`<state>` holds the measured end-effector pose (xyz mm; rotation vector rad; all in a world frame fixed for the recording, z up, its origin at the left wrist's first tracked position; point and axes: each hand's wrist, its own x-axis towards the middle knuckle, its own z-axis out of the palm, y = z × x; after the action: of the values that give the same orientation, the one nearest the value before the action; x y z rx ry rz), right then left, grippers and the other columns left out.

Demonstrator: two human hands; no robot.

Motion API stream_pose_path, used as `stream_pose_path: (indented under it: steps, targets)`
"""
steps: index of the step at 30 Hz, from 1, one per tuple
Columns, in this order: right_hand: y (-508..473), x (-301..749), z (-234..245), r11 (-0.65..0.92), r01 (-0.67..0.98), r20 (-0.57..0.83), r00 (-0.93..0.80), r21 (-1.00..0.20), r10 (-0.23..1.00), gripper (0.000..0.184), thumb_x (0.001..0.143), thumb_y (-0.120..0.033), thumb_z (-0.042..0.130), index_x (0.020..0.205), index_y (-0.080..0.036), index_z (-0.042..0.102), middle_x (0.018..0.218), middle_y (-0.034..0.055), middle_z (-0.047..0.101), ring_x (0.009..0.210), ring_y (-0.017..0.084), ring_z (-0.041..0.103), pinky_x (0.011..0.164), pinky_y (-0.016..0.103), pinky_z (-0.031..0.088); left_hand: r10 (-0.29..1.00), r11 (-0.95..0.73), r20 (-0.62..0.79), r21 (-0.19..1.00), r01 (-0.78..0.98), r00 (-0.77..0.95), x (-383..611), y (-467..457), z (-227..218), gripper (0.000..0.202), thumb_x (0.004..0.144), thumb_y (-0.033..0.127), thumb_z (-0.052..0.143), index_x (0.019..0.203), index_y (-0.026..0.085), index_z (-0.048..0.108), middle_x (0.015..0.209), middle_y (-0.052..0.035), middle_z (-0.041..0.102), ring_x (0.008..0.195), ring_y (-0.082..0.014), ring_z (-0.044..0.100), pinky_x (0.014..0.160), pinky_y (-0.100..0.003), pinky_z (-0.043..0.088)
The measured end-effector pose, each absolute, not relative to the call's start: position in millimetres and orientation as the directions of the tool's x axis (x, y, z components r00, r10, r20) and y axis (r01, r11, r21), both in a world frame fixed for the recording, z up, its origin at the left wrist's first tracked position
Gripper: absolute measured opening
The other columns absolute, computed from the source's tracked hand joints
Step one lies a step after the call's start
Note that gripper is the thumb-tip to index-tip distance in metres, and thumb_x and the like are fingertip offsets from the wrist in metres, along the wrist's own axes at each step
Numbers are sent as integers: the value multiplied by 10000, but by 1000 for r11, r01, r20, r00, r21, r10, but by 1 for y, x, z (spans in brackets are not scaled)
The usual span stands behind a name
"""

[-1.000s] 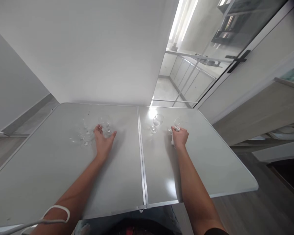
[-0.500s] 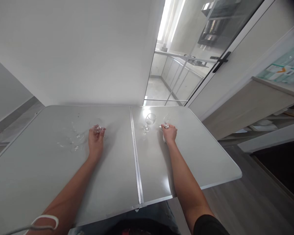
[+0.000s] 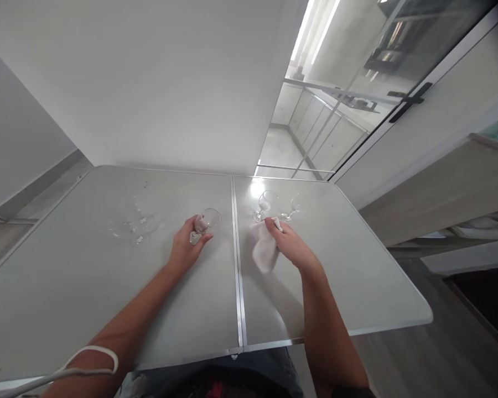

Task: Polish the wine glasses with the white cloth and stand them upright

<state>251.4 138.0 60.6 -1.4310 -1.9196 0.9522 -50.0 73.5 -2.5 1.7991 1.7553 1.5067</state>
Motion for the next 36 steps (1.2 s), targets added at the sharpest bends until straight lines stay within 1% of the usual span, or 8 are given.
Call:
stream_pose_path:
  steps: [3,7,11,18,23,28,33,36]
  targets:
    - [132,224,63,-220,219,-290,-367,-951,884,405,878,-598,638,995,-216,701,893,69,712,768,227,649,657,327,511,847,-272,492,727,630,-202,-48,70,0,446,873,436,689,1246,222,574,1006,-55,716,887,-200,700,843,-352,563]
    - [133,207,63,-519,-111,-420,-458,-848,784,333,725,-353,804,988,-198,672,876,39,704,738,197,647,637,302,505,849,-259,485,727,635,-210,-49,69,4,431,878,427,684,1244,224,579,993,-46,711,862,-189,695,821,-330,558]
    - [138,208,56,-571,-164,-441,-478,-804,760,360,668,-230,753,1017,-200,672,838,17,688,719,191,632,659,314,501,852,-228,473,720,655,-225,-50,71,7,423,877,439,689,1227,224,589,926,-22,711,779,-172,675,793,-325,552]
    - [142,209,43,-511,-199,-391,-439,-836,809,243,747,-366,741,820,-211,569,750,-17,581,669,149,529,599,267,405,826,-271,545,605,749,-142,-53,71,8,440,872,422,712,1242,222,580,920,-22,709,742,-157,654,752,-295,540]
    - [137,206,56,-221,-202,-146,-330,-954,933,425,767,-264,688,1157,-266,520,810,-26,601,737,173,586,630,263,436,778,-326,626,478,816,-57,-50,68,10,463,877,416,720,1263,205,576,900,-38,701,722,-148,642,732,-270,540]
    - [122,197,54,312,130,301,-101,-941,948,343,893,-323,651,1193,-258,500,791,-28,614,681,147,570,627,256,448,771,-343,635,363,866,39,-46,65,10,457,904,436,697,1284,205,593,845,-16,708,715,-129,660,680,-221,515]
    - [117,192,41,595,190,474,-440,-781,763,510,950,-333,615,1409,-237,415,710,-44,594,738,167,574,817,335,481,770,-375,630,323,869,98,-45,62,7,460,907,475,684,1267,198,609,740,8,699,611,-107,643,627,-203,493]
    - [122,195,41,684,106,431,-705,-722,563,769,993,-414,547,1614,-201,147,796,-10,616,842,194,565,949,408,428,752,-441,634,283,852,180,-47,59,7,443,917,449,676,1268,191,598,742,8,713,573,-100,636,594,-205,475]
